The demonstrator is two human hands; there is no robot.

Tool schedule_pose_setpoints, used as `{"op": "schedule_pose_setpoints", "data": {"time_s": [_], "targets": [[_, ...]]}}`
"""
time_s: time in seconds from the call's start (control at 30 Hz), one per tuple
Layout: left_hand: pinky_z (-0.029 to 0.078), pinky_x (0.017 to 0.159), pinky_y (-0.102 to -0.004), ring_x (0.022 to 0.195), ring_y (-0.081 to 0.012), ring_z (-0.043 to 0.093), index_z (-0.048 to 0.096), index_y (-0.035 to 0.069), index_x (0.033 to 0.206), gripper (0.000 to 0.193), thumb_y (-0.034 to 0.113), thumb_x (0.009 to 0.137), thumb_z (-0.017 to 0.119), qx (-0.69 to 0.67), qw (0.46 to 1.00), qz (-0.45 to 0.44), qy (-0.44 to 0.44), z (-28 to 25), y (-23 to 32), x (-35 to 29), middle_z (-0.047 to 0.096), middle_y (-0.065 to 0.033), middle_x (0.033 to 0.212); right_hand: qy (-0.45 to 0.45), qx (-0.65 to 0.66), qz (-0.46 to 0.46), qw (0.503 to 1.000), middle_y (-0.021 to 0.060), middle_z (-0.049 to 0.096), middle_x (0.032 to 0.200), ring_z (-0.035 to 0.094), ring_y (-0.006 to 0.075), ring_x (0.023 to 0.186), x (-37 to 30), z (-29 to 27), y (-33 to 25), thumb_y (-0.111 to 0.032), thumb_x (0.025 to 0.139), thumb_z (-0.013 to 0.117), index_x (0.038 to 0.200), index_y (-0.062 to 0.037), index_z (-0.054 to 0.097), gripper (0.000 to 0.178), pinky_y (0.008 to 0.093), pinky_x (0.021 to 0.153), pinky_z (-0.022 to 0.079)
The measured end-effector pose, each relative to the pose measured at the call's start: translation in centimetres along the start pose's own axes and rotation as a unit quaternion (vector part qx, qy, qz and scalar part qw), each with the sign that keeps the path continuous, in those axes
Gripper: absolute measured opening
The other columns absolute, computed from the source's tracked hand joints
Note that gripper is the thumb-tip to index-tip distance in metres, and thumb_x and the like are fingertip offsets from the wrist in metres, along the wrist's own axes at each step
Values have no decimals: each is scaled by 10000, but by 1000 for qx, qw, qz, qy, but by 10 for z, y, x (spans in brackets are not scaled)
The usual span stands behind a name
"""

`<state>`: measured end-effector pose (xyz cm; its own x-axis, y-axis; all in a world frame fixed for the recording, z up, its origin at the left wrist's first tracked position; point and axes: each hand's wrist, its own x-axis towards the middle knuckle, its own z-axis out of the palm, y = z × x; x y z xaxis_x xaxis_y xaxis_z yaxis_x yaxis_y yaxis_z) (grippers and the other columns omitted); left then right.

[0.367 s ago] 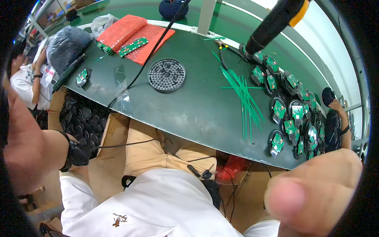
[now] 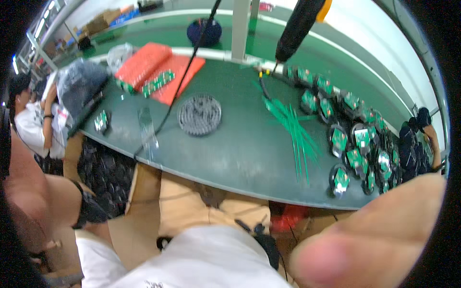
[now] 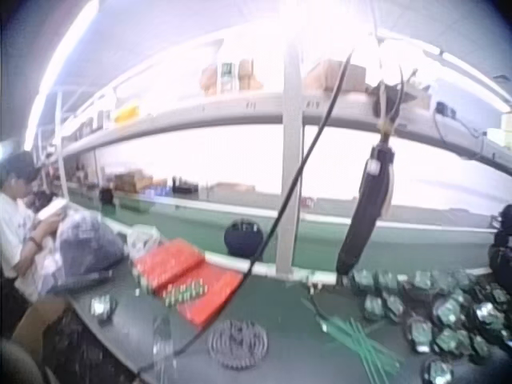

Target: The person is assembling circuit boards into plastic housings and using an electric screwdriver to secure them.

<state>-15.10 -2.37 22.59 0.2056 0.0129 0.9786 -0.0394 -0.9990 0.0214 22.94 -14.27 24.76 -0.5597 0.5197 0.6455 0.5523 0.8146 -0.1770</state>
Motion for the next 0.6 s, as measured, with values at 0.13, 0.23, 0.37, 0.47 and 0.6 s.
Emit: {"op": "schedule_pose_setpoints", "data": {"time_s": [0.13, 0.23, 0.37, 0.47, 0.6], "targets": [[486, 718, -270, 878, -179, 597, 606, -51, 1288, 393, 163, 974, 709, 6, 1000, 12, 12, 6, -15, 3, 650, -148, 1083, -2, -2, 21, 1000, 206, 642, 972, 632, 267, 713, 2, 4, 9, -155, 1058, 493, 1239, 17, 530, 252, 371, 594, 507], [489, 725, -271, 883, -179, 601, 608, -53, 1285, 386, 154, 975, 705, -3, 1000, 9, 11, 13, -22, 9, 653, -149, 1087, -2, 15, 27, 1000, 199, 640, 969, 637, 274, 723, 6, 10, 16, -151, 1050, 500, 1224, 16, 534, 243, 380, 603, 515], [492, 734, -273, 889, -179, 606, 611, -56, 1281, 375, 142, 975, 700, -5, 1000, 10, 19, 18, -25, 12, 657, -150, 1092, -15, 40, 13, 999, 191, 636, 965, 643, 283, 735, 9, 24, 26, -146, 1039, 510, 1205, 14, 539, 232, 392, 615, 525], [495, 742, -274, 893, -179, 610, 613, -57, 1279, 368, 133, 975, 697, -13, 1000, 10, 19, 24, -28, 12, 659, -151, 1096, -22, 71, 8, 997, 185, 634, 962, 648, 290, 744, 14, 44, 37, -142, 1031, 517, 1191, 12, 542, 223, 401, 624, 533], [498, 751, -276, 899, -180, 616, 616, -60, 1275, 358, 120, 976, 692, -26, 999, 10, 20, 34, -31, 14, 663, -153, 1100, -43, 105, -9, 993, 177, 630, 958, 654, 300, 756, 27, 65, 44, -136, 1021, 527, 1171, 10, 548, 211, 413, 637, 543]]}}
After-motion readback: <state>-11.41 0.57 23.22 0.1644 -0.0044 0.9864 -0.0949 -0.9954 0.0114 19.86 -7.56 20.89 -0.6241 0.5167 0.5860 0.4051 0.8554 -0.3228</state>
